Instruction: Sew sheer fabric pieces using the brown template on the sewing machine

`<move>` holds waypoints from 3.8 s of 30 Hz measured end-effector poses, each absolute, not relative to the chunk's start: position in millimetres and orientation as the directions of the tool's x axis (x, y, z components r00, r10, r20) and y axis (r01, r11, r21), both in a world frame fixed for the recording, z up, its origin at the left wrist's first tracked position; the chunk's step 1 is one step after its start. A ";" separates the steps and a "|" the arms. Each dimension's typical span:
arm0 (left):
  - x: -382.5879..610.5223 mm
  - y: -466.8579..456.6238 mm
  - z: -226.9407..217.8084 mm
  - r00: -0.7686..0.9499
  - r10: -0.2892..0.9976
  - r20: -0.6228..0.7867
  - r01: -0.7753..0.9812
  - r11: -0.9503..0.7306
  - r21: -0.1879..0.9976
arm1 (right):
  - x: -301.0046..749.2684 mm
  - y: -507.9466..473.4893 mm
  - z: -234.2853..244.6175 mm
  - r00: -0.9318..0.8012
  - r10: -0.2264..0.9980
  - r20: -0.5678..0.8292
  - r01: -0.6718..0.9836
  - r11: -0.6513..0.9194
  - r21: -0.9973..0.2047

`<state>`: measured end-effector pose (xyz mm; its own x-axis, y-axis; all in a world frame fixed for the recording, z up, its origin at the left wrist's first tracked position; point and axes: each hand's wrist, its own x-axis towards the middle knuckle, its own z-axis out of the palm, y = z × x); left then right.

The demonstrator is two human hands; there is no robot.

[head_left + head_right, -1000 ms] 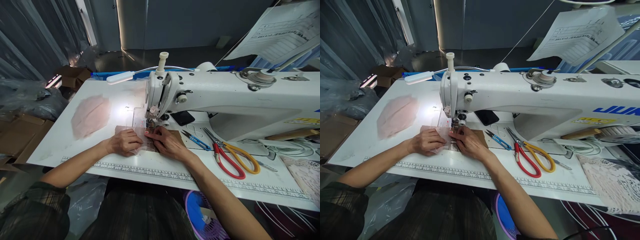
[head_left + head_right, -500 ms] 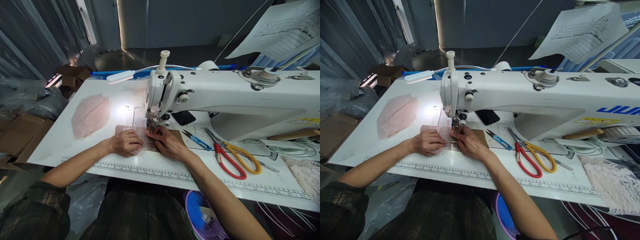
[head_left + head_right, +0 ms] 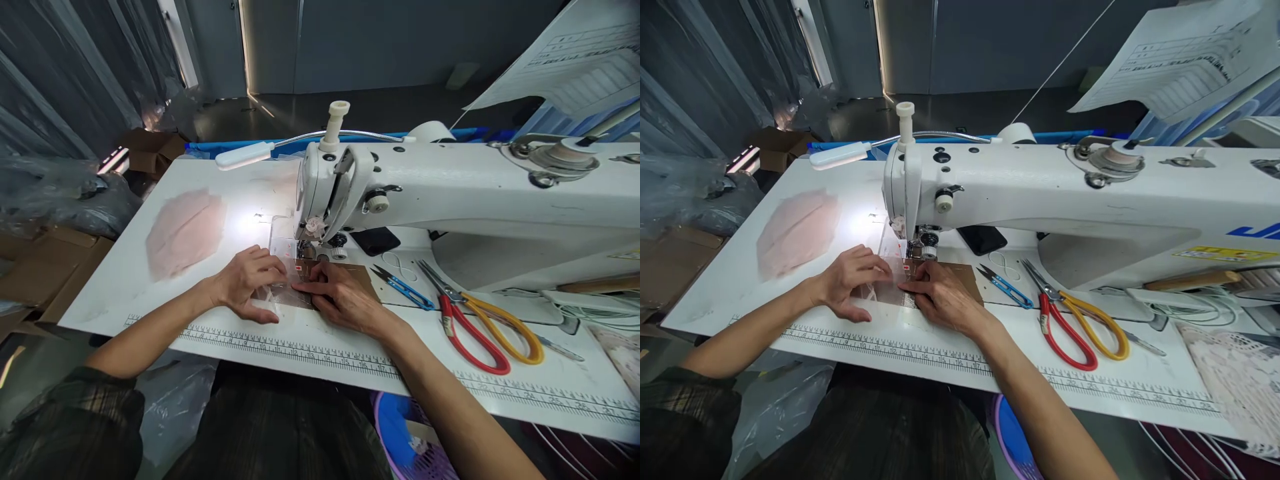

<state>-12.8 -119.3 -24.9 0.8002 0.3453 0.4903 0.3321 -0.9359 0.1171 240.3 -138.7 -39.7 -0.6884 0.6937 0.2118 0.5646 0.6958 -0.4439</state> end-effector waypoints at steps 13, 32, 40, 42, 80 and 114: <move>-17.2 -108.0 -41.5 0.786 0.372 0.494 0.363 -0.924 0.118 | 240.1 -139.1 -42.9 -0.688 0.684 0.244 0.560 0.713 -0.421; 6.2 -119.7 -36.2 0.777 0.581 0.241 0.620 -0.774 -0.130 | 240.3 -141.1 -42.3 -0.675 0.694 0.252 0.567 0.706 -0.424; 3.3 -95.6 -25.5 0.864 0.479 0.152 0.502 -0.843 -0.195 | 236.5 -137.8 -48.0 -0.638 0.725 0.259 0.607 0.680 -0.411; 2.7 -85.3 -23.9 0.877 0.463 0.131 0.480 -0.858 -0.182 | 234.3 -135.7 -49.0 -0.619 0.744 0.251 0.636 0.663 -0.395; -7.8 -86.7 -19.5 0.834 0.498 0.235 0.514 -0.858 -0.004 | 232.6 -136.5 -50.0 -0.522 0.827 0.210 0.743 0.562 -0.363; -13.7 -114.6 -36.2 0.895 0.090 0.436 0.156 -0.981 -0.116 | 231.7 -138.5 -56.6 -0.595 0.722 0.355 0.702 0.681 -0.209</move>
<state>-13.7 -114.6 -36.2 0.8952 0.0904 0.4364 0.1557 -0.9810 -0.1160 231.7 -138.5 -56.6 -0.5947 0.7215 0.3546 0.7017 0.6811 -0.2091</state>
